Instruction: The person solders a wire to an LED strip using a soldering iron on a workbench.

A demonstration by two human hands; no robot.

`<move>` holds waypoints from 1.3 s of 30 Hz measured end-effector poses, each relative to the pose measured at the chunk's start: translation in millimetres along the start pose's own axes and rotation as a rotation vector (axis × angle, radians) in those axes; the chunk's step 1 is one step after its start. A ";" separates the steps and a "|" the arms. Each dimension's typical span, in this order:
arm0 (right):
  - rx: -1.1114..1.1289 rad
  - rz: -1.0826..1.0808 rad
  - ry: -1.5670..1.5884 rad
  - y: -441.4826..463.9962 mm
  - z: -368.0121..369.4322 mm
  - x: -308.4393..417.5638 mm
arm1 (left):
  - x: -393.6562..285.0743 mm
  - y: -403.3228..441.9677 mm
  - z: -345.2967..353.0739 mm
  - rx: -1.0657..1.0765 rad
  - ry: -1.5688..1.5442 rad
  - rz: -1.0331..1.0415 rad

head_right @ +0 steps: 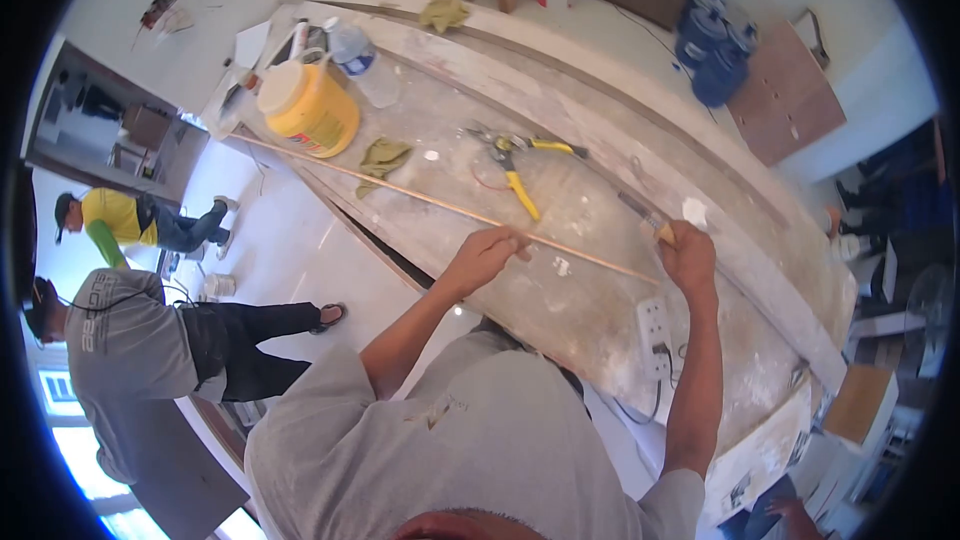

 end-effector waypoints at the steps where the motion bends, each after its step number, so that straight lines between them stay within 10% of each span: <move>1: -0.006 -0.032 -0.005 12.3 4.6 7.9 | 12.8 -14.6 -16.9 -0.040 -0.093 -0.103; 24: 0.149 -0.040 -0.341 84.3 67.6 43.2 | 42.2 -68.3 -116.8 -0.179 -0.016 0.003; 39: 0.215 -0.116 0.017 122.7 40.8 151.4 | 56.8 -93.4 -118.4 -0.121 -0.054 -0.148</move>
Point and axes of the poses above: each hand's wrist, its own y-axis towards the middle knuckle, its own z-axis out of the palm, x = y × z, the point moved 7 cm from there along y, towards the middle knuckle, and after that the axes turned 13 degrees about x, right-handed, at the moved point
